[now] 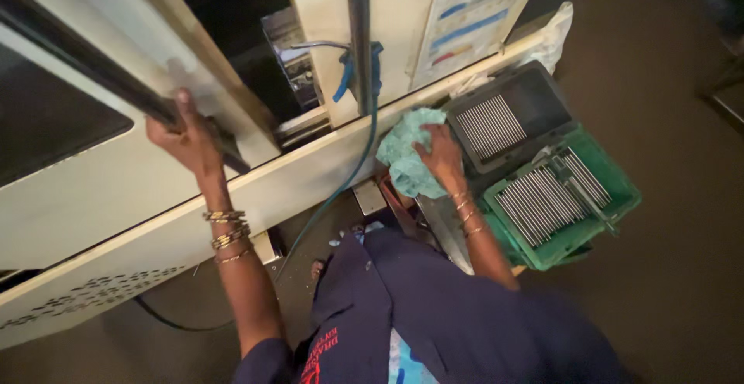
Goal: The person measures a metal rod with a digital caliper, then places it into a CNC machine. They repeat this process with several other metal rods, loading them one by one into the machine's chuck.
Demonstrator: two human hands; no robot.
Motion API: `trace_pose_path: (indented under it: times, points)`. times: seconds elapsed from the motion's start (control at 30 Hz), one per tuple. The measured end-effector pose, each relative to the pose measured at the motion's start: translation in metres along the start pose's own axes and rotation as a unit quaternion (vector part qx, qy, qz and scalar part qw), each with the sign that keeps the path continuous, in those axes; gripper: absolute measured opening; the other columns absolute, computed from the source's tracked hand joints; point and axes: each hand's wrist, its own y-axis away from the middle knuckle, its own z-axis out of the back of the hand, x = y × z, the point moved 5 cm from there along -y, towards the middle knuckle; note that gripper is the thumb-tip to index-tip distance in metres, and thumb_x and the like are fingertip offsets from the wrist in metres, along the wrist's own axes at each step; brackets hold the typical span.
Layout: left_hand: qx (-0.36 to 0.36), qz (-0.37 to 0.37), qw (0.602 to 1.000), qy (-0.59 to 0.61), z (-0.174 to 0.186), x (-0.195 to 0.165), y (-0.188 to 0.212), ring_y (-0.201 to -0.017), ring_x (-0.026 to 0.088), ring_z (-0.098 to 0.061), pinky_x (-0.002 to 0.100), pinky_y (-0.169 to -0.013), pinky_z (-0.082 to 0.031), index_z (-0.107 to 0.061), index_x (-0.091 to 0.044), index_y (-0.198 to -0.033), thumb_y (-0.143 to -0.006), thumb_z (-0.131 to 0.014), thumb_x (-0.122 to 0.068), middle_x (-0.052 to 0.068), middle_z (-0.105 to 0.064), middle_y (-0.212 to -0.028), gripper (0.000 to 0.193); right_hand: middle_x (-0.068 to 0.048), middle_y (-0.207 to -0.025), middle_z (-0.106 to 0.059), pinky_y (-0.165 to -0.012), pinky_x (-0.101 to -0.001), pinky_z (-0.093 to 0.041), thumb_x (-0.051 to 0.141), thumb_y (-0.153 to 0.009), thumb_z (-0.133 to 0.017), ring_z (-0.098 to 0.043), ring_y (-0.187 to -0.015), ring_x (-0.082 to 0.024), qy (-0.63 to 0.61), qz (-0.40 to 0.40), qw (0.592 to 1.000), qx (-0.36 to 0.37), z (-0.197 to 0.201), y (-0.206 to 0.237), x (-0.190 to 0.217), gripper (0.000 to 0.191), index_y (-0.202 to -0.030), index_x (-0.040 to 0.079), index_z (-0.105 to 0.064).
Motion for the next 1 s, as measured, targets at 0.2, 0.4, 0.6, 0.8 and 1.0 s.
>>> trace_pose_path:
  times: [0.2,0.4,0.6,0.8,1.0]
  points:
    - [0.03,0.016,0.999,0.037,-0.064,0.005,0.021,-0.056,0.008,-0.051,0.026,-0.05,-0.042,-0.059,-0.001,-0.092,-0.104,-0.074,-0.042,-0.002,-0.048,-0.071,0.045,-0.024,-0.121,-0.062,-0.085,-0.0513,-0.053,0.013,-0.084,-0.072,-0.063,-0.105,-0.045,0.118,-0.06,0.991,-0.029,-0.014,0.066,-0.058,0.05,-0.13,0.001,-0.056]
    - [0.038,-0.025,0.999,-0.017,-0.121,0.018,0.038,-0.065,0.008,-0.045,0.027,-0.057,-0.036,-0.055,-0.006,-0.085,-0.106,-0.071,-0.044,-0.004,-0.044,-0.075,0.047,-0.022,-0.108,-0.067,-0.084,-0.0473,-0.056,0.007,-0.089,-0.061,-0.069,-0.096,-0.037,0.282,-0.147,0.94,0.126,-0.016,0.097,-0.079,0.053,-0.139,-0.007,-0.05]
    - [0.035,0.053,0.995,0.072,-0.159,0.025,0.06,-0.061,0.006,-0.037,0.027,-0.053,-0.03,-0.044,-0.01,-0.08,-0.101,-0.072,-0.045,-0.006,-0.037,-0.069,0.049,-0.017,-0.091,-0.072,-0.073,-0.0458,-0.059,0.015,-0.091,-0.062,-0.073,-0.085,-0.035,0.3,-0.108,0.941,0.116,-0.006,0.091,-0.082,0.024,-0.113,0.006,-0.063]
    - [0.043,0.088,0.989,0.112,-0.155,0.016,0.062,-0.059,0.006,-0.041,0.025,-0.052,-0.033,-0.049,-0.006,-0.098,-0.102,-0.07,-0.032,-0.005,-0.041,-0.07,0.034,-0.018,-0.076,-0.073,-0.063,-0.0463,-0.059,0.028,-0.079,-0.072,-0.073,-0.072,-0.036,0.235,-0.075,0.961,0.123,-0.008,0.073,-0.085,0.045,-0.11,-0.004,-0.064]
    - [-0.004,-0.051,0.997,-0.064,-0.135,-0.007,0.105,-0.116,0.03,-0.055,0.044,-0.103,-0.045,-0.033,0.008,-0.143,-0.108,-0.063,-0.023,0.02,-0.054,-0.127,0.055,-0.02,-0.078,-0.072,-0.065,-0.0465,-0.057,0.03,-0.084,-0.071,-0.073,-0.071,-0.036,0.019,-0.123,0.978,0.167,0.006,0.102,-0.089,0.04,-0.114,0.004,-0.064]
